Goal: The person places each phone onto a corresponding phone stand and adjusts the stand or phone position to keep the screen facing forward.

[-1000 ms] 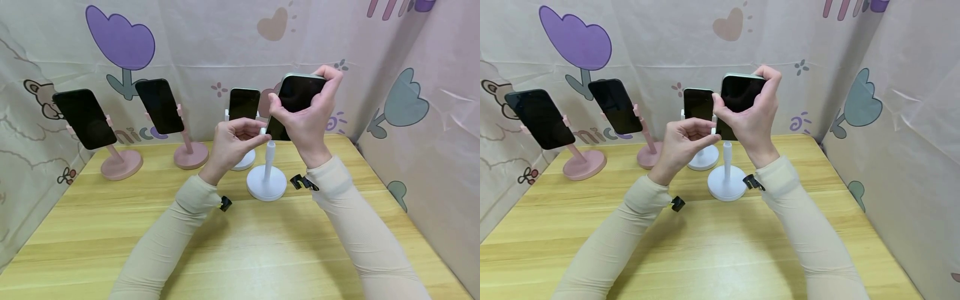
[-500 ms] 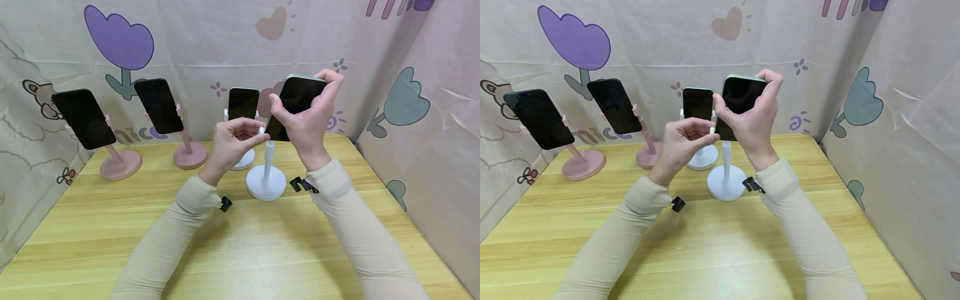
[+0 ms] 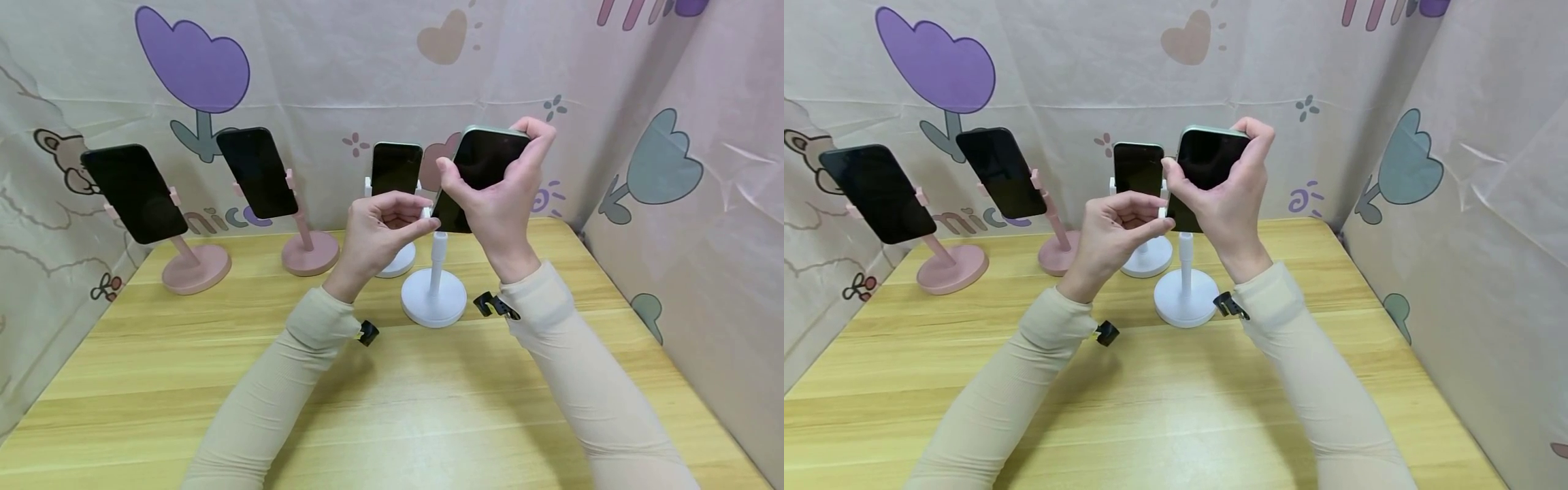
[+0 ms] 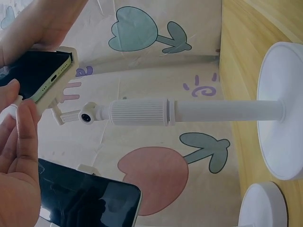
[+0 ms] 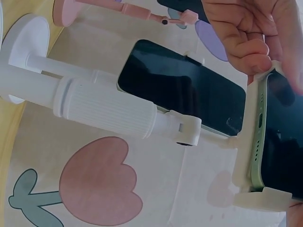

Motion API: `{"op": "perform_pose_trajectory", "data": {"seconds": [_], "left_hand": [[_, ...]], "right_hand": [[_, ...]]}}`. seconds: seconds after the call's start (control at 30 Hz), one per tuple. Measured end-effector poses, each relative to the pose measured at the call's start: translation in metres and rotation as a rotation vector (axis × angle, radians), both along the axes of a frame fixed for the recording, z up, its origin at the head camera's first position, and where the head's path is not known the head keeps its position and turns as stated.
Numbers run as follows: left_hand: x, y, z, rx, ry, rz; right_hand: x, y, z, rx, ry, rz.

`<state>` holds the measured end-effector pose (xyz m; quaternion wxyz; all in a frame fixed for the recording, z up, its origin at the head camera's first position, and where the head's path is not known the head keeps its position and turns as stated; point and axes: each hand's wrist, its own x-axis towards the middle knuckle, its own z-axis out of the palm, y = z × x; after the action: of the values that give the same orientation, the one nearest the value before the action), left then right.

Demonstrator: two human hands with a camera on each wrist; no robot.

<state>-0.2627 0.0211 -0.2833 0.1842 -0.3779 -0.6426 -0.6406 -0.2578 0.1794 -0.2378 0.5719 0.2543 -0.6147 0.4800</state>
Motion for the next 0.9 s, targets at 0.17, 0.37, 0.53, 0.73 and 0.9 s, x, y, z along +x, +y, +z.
{"op": "perform_pose_trajectory", "data": {"seconds": [0.17, 0.37, 0.53, 0.73, 0.9], "left_hand": [[0.0, -0.001, 0.0, -0.002, 0.001, -0.01], [0.0, -0.001, -0.001, 0.012, 0.006, -0.031], [0.0, 0.0, -0.001, 0.013, 0.019, -0.034], [0.001, 0.0, -0.001, -0.001, 0.033, -0.008], [0.001, 0.0, -0.002, -0.006, 0.048, 0.004]], "right_hand": [[-0.005, 0.003, -0.007, 0.01, -0.018, -0.027], [-0.005, 0.003, -0.019, 0.032, -0.087, -0.024], [0.008, -0.002, -0.02, 0.052, -0.103, -0.023], [0.011, -0.001, -0.024, 0.054, -0.128, -0.002], [0.01, 0.001, -0.033, 0.096, -0.134, -0.001]]}}
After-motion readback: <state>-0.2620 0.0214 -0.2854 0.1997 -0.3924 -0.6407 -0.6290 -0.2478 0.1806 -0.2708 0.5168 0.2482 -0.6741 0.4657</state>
